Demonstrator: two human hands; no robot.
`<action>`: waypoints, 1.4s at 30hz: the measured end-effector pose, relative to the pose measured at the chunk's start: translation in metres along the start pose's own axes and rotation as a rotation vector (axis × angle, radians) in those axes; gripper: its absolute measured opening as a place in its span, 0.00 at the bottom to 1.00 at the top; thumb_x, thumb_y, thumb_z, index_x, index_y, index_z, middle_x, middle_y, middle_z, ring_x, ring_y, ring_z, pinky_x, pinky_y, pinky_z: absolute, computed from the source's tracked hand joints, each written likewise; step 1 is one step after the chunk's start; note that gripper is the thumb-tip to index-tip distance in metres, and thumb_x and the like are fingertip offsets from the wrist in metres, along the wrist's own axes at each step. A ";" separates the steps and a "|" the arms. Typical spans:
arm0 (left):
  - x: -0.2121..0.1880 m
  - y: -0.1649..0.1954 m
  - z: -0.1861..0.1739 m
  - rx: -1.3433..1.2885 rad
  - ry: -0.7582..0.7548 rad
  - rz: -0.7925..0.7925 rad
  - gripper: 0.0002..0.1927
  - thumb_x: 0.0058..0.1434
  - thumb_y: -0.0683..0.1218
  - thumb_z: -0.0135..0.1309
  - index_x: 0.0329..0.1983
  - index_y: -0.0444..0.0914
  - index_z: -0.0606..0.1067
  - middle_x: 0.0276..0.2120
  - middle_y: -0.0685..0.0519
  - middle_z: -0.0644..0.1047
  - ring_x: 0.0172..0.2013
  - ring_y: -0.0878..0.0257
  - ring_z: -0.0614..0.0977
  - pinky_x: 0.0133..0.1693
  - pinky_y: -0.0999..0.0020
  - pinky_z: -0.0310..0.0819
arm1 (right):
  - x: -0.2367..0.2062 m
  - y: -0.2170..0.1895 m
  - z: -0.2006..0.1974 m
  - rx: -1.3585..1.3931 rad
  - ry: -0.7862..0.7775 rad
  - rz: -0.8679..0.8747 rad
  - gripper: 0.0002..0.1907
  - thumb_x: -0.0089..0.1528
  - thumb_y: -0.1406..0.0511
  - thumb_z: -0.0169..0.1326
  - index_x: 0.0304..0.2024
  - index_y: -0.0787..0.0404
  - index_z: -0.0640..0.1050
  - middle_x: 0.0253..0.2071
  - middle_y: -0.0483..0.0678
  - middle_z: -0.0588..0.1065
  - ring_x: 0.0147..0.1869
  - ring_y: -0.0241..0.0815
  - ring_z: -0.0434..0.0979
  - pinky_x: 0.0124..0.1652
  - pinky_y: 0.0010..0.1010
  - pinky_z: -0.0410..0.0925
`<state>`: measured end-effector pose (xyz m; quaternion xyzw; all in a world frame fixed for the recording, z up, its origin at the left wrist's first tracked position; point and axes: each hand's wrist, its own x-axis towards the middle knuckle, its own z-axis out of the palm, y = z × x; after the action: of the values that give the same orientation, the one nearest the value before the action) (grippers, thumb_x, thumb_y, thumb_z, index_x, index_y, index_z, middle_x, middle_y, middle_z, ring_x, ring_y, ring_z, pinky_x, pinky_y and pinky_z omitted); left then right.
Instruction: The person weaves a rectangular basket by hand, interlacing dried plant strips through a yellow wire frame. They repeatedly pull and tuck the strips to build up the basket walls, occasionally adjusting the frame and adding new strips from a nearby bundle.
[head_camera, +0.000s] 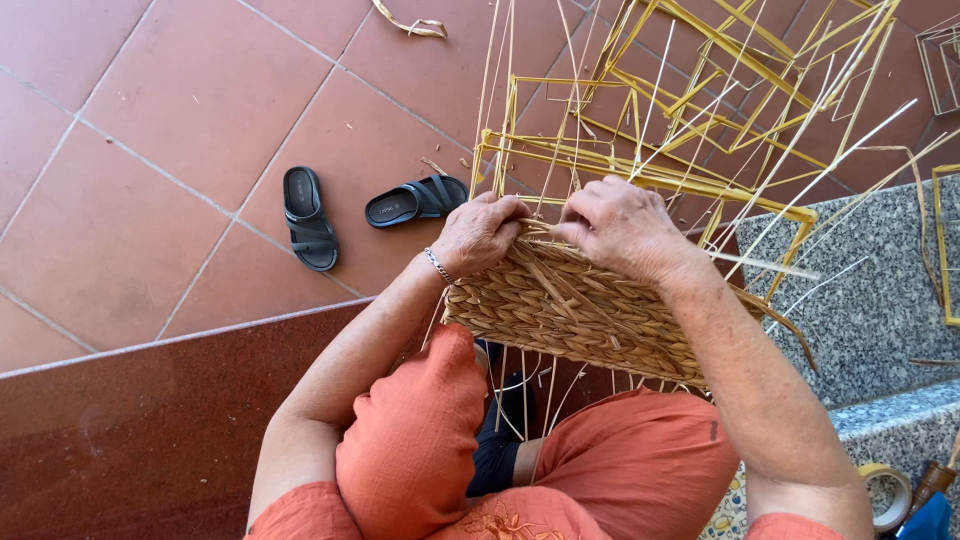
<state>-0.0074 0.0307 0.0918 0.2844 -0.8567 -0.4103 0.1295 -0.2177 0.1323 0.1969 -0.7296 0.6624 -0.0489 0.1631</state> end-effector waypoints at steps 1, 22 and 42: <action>0.002 0.000 0.002 0.009 0.029 0.005 0.09 0.63 0.46 0.54 0.47 0.43 0.77 0.37 0.46 0.79 0.44 0.47 0.80 0.46 0.53 0.73 | -0.001 -0.002 0.003 -0.085 0.034 -0.035 0.16 0.56 0.53 0.61 0.35 0.57 0.81 0.34 0.47 0.78 0.43 0.46 0.76 0.44 0.41 0.72; -0.007 0.005 0.024 0.345 0.184 0.332 0.10 0.57 0.45 0.58 0.39 0.40 0.70 0.31 0.51 0.78 0.40 0.53 0.78 0.36 0.58 0.76 | 0.011 0.034 0.013 0.508 -0.384 0.420 0.17 0.55 0.73 0.54 0.46 0.60 0.83 0.39 0.48 0.84 0.44 0.38 0.84 0.48 0.32 0.75; -0.011 0.014 0.016 0.455 0.119 0.426 0.12 0.54 0.43 0.57 0.40 0.40 0.70 0.35 0.50 0.75 0.39 0.54 0.77 0.32 0.62 0.76 | 0.007 0.034 0.012 0.472 -0.288 0.457 0.15 0.56 0.70 0.53 0.43 0.57 0.85 0.37 0.47 0.84 0.42 0.37 0.82 0.46 0.33 0.75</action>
<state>-0.0114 0.0542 0.0926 0.1438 -0.9577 -0.1544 0.1954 -0.2459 0.1250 0.1738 -0.5042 0.7492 -0.0593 0.4254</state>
